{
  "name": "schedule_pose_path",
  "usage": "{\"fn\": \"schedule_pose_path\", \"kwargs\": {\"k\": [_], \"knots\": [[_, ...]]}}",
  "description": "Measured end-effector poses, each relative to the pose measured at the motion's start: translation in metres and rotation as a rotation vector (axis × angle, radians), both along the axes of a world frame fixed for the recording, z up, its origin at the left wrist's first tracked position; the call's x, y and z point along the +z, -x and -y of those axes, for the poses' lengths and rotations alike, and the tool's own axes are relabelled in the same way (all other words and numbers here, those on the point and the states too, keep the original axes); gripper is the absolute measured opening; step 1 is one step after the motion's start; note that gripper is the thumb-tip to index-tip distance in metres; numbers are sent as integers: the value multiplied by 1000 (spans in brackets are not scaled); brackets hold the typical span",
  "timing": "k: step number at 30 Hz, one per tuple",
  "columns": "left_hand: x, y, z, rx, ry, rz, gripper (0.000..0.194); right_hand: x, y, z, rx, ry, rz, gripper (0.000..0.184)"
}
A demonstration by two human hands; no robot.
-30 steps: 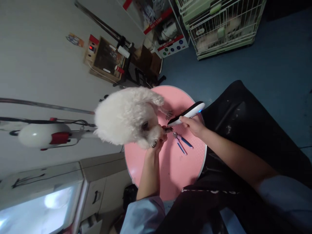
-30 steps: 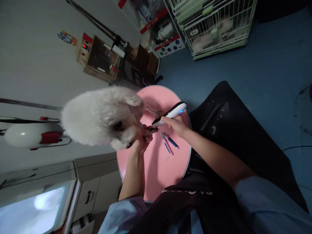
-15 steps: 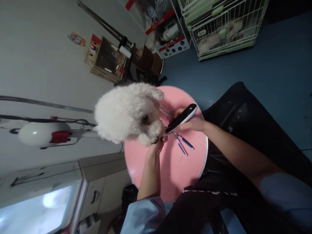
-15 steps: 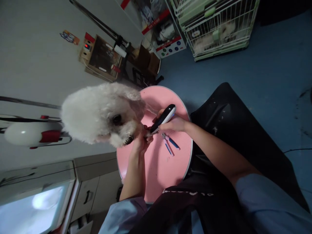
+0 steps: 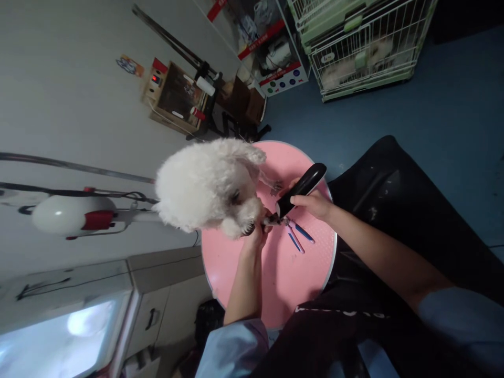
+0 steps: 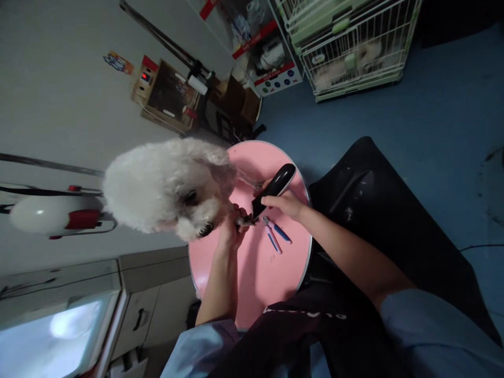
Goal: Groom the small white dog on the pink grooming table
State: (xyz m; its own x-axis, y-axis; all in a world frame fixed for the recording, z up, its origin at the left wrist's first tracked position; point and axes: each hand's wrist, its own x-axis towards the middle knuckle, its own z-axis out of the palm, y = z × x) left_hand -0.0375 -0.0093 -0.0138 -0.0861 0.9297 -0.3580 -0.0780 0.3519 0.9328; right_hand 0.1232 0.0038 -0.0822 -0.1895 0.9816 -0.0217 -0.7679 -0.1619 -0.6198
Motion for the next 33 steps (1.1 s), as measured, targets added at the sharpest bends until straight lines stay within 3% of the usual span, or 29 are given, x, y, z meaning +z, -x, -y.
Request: {"fn": "schedule_pose_path", "kwargs": {"k": [5,10,15,18,25,33], "knots": [[-2,4,1,39,-25,4,30,-3,1,-3,98,46,71,24],[-7,7,2,16,-65,90,34,1,13,0,-71,184,-23,28],[-11,11,3,38,-98,120,33,-5,18,5,-73,198,86,24],[-12,13,3,10,-77,134,35,-7,18,5,-118,227,46,22],[-8,10,3,6,-28,162,39,-2,18,10,-112,36,35,21],[-5,19,3,-104,27,248,37,5,13,6,46,78,-103,30]]}}
